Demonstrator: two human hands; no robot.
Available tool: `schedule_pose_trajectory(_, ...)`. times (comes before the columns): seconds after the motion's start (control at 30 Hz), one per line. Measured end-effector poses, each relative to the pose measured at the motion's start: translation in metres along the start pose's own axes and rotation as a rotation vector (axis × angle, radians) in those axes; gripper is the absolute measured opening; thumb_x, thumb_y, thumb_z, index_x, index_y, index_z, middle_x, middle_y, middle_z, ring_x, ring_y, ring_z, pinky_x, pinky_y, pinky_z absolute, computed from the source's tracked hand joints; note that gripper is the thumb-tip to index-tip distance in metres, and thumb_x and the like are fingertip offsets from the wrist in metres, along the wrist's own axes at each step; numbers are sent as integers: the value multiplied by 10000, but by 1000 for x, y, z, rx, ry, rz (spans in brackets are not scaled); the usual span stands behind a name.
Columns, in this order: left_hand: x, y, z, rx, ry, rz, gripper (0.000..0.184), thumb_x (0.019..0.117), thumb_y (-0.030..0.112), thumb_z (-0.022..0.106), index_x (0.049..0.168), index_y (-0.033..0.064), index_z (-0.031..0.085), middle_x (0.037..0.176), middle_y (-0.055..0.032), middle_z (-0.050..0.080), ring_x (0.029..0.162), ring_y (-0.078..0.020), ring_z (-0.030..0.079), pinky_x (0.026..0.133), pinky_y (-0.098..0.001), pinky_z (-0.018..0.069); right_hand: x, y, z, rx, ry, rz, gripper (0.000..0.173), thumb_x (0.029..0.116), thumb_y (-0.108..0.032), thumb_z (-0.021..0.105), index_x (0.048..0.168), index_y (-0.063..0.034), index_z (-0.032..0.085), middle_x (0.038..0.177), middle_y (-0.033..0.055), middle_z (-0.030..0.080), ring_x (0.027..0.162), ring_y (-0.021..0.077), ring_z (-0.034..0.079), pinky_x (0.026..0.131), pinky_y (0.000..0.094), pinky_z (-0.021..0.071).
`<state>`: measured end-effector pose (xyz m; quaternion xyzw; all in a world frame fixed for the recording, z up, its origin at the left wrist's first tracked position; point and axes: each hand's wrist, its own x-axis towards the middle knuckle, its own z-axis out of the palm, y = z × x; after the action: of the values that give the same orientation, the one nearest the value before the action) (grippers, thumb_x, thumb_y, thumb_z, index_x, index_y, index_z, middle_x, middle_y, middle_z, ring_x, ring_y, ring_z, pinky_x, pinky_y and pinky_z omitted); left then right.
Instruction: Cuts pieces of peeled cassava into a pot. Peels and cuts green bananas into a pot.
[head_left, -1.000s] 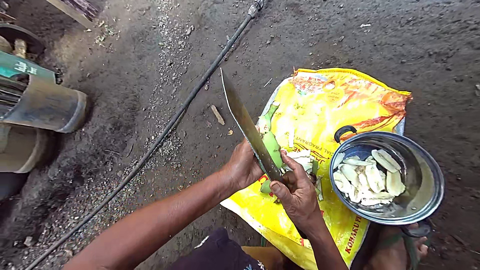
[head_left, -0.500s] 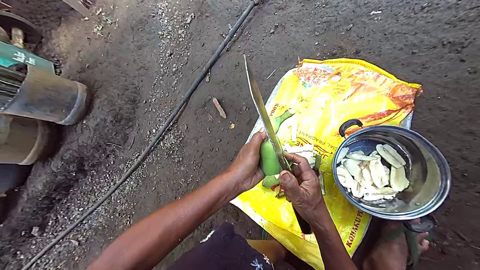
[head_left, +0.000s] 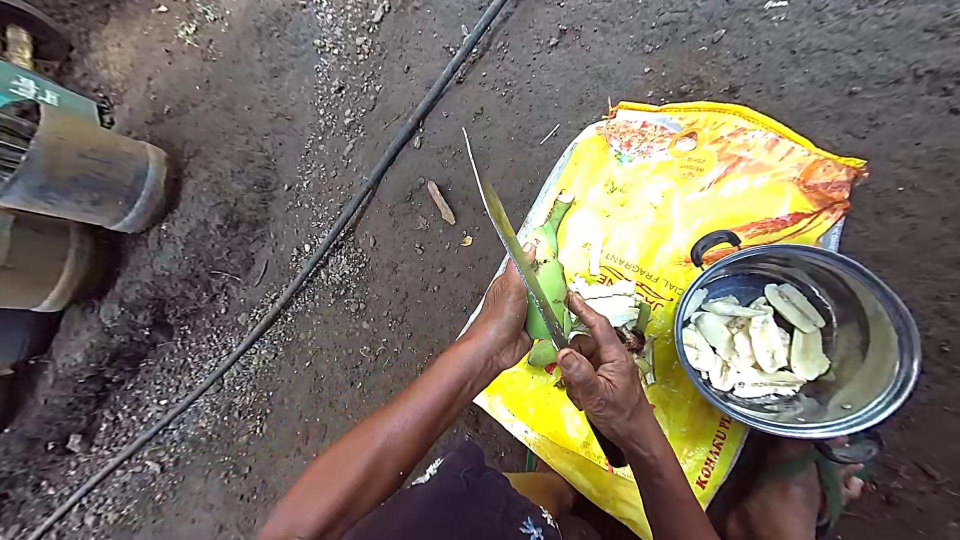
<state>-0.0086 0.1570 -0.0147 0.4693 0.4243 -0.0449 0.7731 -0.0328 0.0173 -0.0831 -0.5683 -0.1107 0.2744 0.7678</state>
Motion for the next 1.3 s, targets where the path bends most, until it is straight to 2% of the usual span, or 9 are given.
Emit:
schedule_pose_trajectory(0.17, 3, -1, -2, -27, 0, -46, 453, 1100, 485, 281, 1083, 135, 568, 825, -43, 639, 713, -127, 662, 630, -273, 577, -2, 1, 9, 15, 62, -73, 710, 945, -355, 659, 1432, 102, 418, 710, -107, 564, 551, -54, 495, 498, 139, 452)
schedule_pose_trajectory(0.5, 5, -12, -1, -32, 46, 8, 374, 1110, 427, 301, 1069, 156, 556, 802, -21, 627, 702, -114, 652, 631, -274, 575, -3, 6, 13, -47, 122, -130, 618, 946, -302, 669, 1353, 126, 486, 728, -96, 596, 597, -61, 531, 553, 127, 475)
schedule_pose_trajectory(0.57, 3, -17, -1, -4, 53, 27, 383, 1110, 434, 288, 1100, 161, 556, 812, -17, 630, 716, -108, 655, 640, -270, 576, -2, 8, 14, -29, 154, -124, 555, 940, -284, 679, 1314, 95, 522, 734, -97, 602, 601, -60, 541, 553, 131, 483)
schedule_pose_trajectory(0.67, 2, -25, -2, 46, 66, 30, 403, 1116, 413, 270, 1052, 154, 572, 785, -16, 641, 698, -108, 659, 623, -264, 574, -2, 10, 11, 23, 166, -69, 454, 938, -293, 685, 1247, 11, 550, 726, -105, 610, 559, -47, 523, 500, 147, 459)
schedule_pose_trajectory(0.8, 3, -26, -4, 84, 52, 82, 413, 1121, 395, 239, 1042, 158, 568, 782, -2, 639, 692, -83, 652, 619, -248, 570, -1, 9, 9, 18, 140, -2, 604, 928, -350, 684, 1371, 5, 476, 677, -117, 553, 515, -39, 482, 476, 155, 441)
schedule_pose_trajectory(0.87, 2, -29, -3, 86, 52, 121, 409, 1124, 377, 236, 1045, 160, 573, 786, 6, 640, 706, -79, 654, 633, -250, 572, -1, 9, 10, -9, 146, -5, 720, 929, -374, 674, 1461, 48, 433, 696, -103, 560, 523, -39, 484, 480, 155, 449)
schedule_pose_trajectory(1.07, 5, -41, -7, 140, 85, 213, 451, 1115, 401, 221, 999, 149, 578, 754, 1, 625, 674, -88, 640, 610, -258, 559, -1, 12, 11, 75, 165, -20, 609, 939, -324, 688, 1390, 45, 513, 733, -100, 609, 527, -46, 495, 478, 149, 454)
schedule_pose_trajectory(1.2, 6, -44, -16, 153, -31, 275, 407, 1108, 354, 213, 1040, 166, 568, 783, 38, 648, 696, -52, 651, 631, -234, 573, 0, 14, 0, -39, 116, -119, 592, 935, -338, 702, 1344, 65, 559, 816, -73, 661, 629, -63, 555, 570, 130, 493)
schedule_pose_trajectory(1.3, 9, -47, -18, 161, -53, 263, 426, 1107, 365, 204, 1026, 170, 575, 782, 35, 644, 690, -54, 645, 622, -233, 568, -2, 13, -3, -12, 109, -49, 594, 930, -359, 700, 1356, 30, 558, 724, -111, 580, 550, -63, 489, 495, 126, 439)
